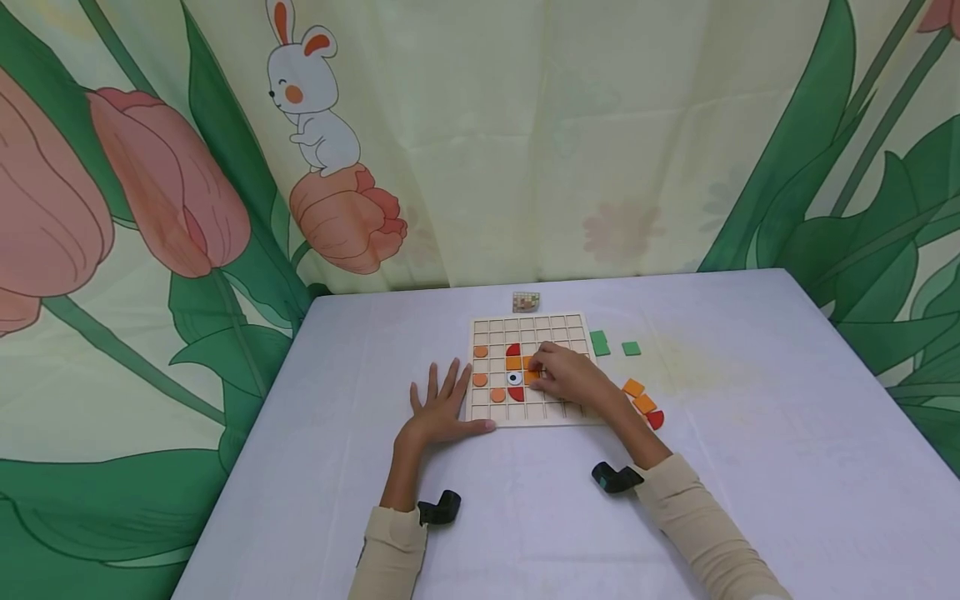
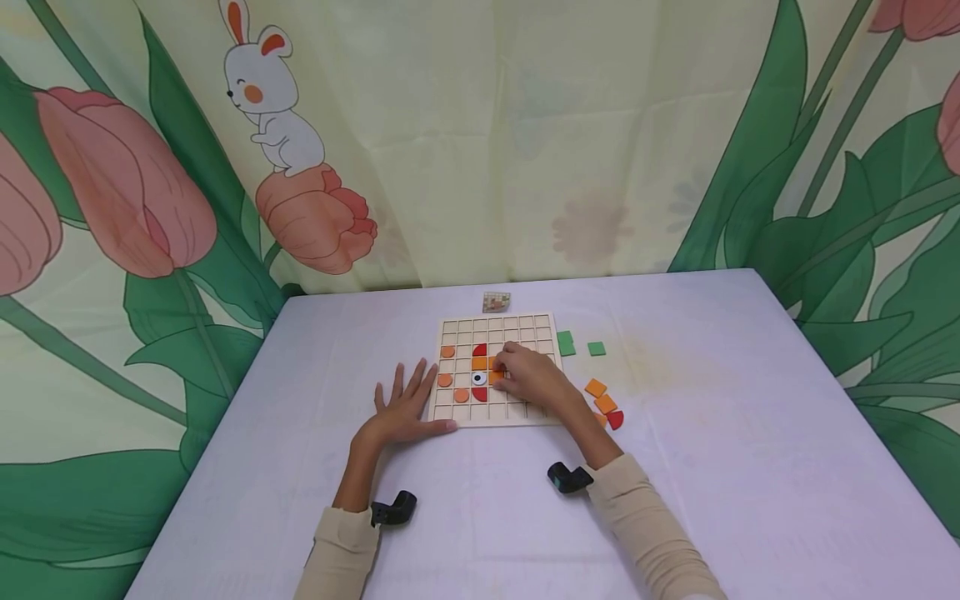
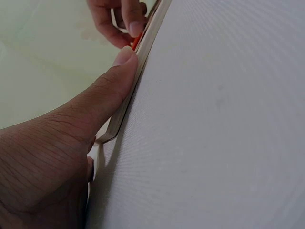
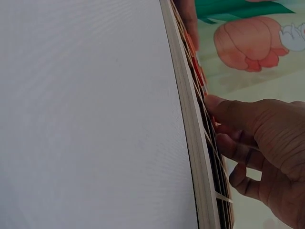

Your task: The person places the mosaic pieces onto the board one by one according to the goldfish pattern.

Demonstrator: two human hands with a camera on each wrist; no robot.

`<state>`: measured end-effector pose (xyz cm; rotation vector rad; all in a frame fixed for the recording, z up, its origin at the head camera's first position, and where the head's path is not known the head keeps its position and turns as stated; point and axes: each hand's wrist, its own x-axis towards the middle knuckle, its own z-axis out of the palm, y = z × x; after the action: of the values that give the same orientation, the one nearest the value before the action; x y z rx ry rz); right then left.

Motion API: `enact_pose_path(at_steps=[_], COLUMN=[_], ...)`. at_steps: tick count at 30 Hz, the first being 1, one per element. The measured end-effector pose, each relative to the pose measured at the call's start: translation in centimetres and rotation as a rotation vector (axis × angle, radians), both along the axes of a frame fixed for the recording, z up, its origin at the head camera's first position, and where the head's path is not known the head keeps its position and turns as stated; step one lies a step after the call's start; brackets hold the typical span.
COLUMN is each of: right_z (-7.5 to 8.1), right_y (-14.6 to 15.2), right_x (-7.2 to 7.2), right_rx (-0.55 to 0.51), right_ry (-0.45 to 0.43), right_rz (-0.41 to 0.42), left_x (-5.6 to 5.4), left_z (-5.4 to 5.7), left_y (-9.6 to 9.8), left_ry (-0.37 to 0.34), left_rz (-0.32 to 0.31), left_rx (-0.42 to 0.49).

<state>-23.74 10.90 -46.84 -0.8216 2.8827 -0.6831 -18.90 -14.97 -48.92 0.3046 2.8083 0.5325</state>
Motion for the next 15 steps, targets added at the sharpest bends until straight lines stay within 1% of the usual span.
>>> enact_pose_path(at_steps=[6, 15], right_z=[-0.1, 0.1], right_y=[0.3, 1.7], right_x=[0.2, 0.0], right_rx=[-0.014, -0.028], right_ry=[0.005, -0.005], right_rz=[-0.002, -0.043], left_x=[0.0, 0.0], left_z=[0.0, -0.1], left_y=[0.0, 0.1], left_ry=[-0.004, -0.005], left_rz=[0.002, 0.008], left_rx=[-0.002, -0.001])
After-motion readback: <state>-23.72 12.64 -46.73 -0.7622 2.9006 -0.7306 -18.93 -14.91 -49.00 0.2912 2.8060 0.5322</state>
